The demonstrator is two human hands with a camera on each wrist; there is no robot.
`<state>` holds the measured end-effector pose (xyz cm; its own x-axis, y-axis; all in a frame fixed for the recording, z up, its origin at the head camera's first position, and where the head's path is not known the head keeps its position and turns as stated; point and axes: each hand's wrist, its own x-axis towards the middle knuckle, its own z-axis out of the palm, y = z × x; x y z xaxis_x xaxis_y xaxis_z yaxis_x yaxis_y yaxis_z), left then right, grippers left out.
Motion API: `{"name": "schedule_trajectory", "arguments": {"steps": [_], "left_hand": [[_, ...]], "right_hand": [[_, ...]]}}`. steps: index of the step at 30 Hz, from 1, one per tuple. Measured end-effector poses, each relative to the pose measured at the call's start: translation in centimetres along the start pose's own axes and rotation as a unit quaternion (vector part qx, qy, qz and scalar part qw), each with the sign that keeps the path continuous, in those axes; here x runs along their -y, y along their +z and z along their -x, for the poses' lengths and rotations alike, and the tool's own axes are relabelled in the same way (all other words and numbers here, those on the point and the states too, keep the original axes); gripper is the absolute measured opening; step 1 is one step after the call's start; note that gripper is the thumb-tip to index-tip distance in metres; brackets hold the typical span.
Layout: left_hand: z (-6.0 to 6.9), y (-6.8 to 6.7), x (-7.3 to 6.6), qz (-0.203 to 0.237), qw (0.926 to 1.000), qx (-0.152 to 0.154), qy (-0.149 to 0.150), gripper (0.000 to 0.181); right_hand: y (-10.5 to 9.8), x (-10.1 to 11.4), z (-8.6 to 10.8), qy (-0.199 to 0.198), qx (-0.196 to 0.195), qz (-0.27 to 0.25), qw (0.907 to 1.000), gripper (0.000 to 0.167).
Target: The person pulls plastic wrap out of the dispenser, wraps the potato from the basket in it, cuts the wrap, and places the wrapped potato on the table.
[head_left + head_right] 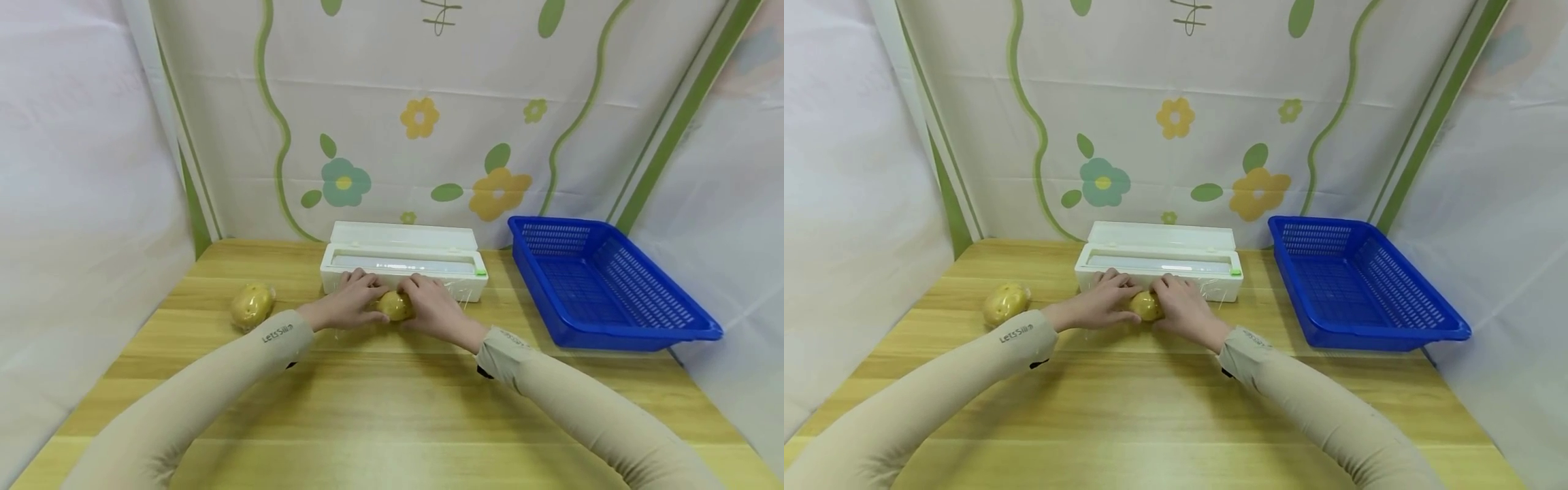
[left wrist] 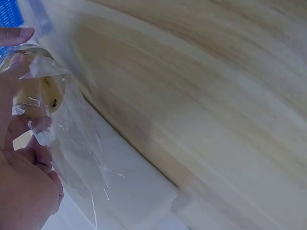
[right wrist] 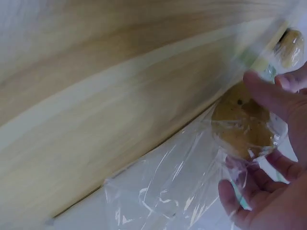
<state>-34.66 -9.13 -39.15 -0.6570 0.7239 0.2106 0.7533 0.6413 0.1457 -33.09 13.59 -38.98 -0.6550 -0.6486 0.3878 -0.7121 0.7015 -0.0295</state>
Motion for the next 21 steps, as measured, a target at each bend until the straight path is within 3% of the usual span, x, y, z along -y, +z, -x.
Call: {"name": "schedule_trajectory", "arguments": {"steps": [7,11,16,21], "left_hand": [[0.1,0.0,0.0,0.021,0.9997,0.0,-0.015,0.061],[-0.1,0.0,-0.1,0.037,0.9986,-0.024,-0.031,0.059],[-0.3,0.1,-0.4,0.055,0.996,-0.049,-0.051,0.064],[-0.5,0.1,-0.8,0.02,0.9969,-0.053,-0.055,0.075]], "right_hand": [[0.1,-0.9,0.0,-0.037,-0.021,-0.022,0.9989,0.063],[0.2,-1.3,0.0,-0.052,-0.018,-0.016,0.9983,0.061],[0.3,-1.6,0.1,-0.041,-0.007,-0.027,0.9988,0.059],[0.3,-1.9,0.0,-0.031,-0.004,-0.031,0.999,0.057]]}}
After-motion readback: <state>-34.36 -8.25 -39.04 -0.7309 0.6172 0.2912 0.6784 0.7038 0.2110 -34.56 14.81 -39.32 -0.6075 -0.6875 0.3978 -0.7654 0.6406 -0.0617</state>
